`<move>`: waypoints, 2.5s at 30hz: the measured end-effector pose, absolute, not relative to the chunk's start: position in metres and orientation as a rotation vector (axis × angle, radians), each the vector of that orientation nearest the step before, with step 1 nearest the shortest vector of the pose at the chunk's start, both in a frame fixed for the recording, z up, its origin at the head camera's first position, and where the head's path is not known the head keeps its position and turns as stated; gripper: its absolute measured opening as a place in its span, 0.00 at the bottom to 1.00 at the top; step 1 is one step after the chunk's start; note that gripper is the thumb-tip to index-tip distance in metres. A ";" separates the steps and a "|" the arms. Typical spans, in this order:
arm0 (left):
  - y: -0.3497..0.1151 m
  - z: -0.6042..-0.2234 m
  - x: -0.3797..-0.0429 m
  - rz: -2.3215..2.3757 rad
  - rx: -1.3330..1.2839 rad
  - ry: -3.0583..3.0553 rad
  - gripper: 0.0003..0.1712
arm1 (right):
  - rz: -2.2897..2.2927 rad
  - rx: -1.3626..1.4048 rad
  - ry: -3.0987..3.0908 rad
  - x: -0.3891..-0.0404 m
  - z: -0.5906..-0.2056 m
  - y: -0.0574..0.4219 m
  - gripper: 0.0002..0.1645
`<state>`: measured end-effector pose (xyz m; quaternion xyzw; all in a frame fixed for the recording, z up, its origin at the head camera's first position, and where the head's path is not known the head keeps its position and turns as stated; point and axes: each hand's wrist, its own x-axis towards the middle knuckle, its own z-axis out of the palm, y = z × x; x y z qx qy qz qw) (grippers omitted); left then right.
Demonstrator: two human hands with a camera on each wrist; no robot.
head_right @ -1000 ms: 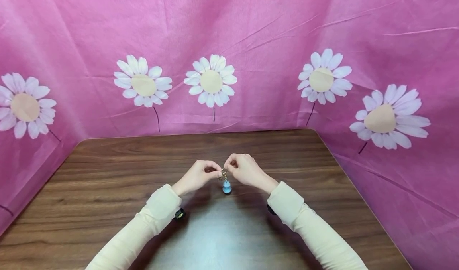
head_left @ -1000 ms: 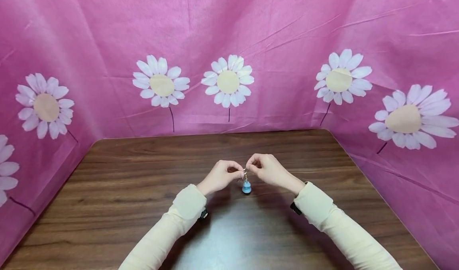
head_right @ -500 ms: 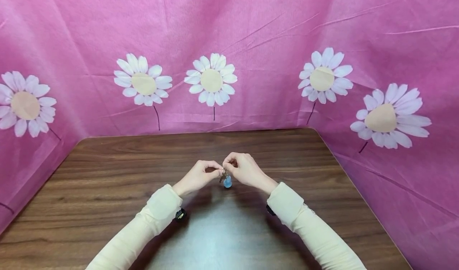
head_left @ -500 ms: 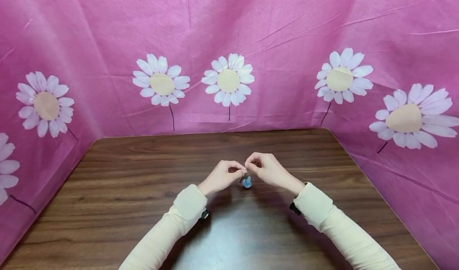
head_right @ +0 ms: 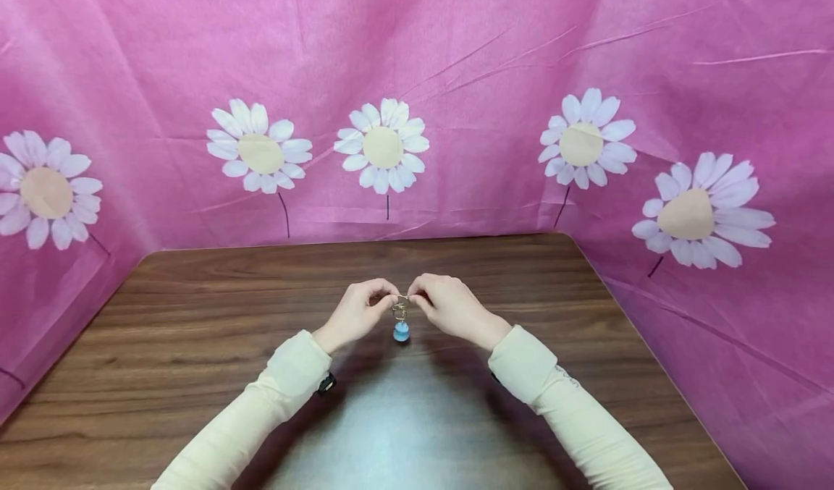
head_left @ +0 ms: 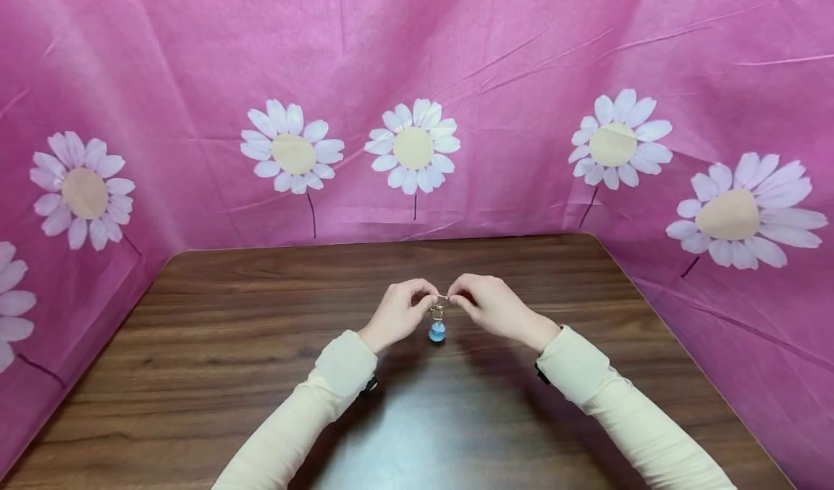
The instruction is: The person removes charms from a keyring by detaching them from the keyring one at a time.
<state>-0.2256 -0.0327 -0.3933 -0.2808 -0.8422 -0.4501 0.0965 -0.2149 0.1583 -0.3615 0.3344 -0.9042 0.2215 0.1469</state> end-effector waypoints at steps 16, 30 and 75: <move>-0.027 -0.392 -0.225 -1.353 -0.953 -2.536 0.04 | 0.282 1.159 -2.436 -0.211 -0.361 0.162 0.06; -0.024 -0.389 -0.217 -1.441 -0.686 -2.504 0.02 | 0.854 0.740 -2.787 -0.211 -0.355 0.157 0.03; -0.016 -0.395 -0.212 -1.495 -0.509 -2.451 0.03 | 2.073 0.259 -2.654 -0.211 -0.374 0.145 0.15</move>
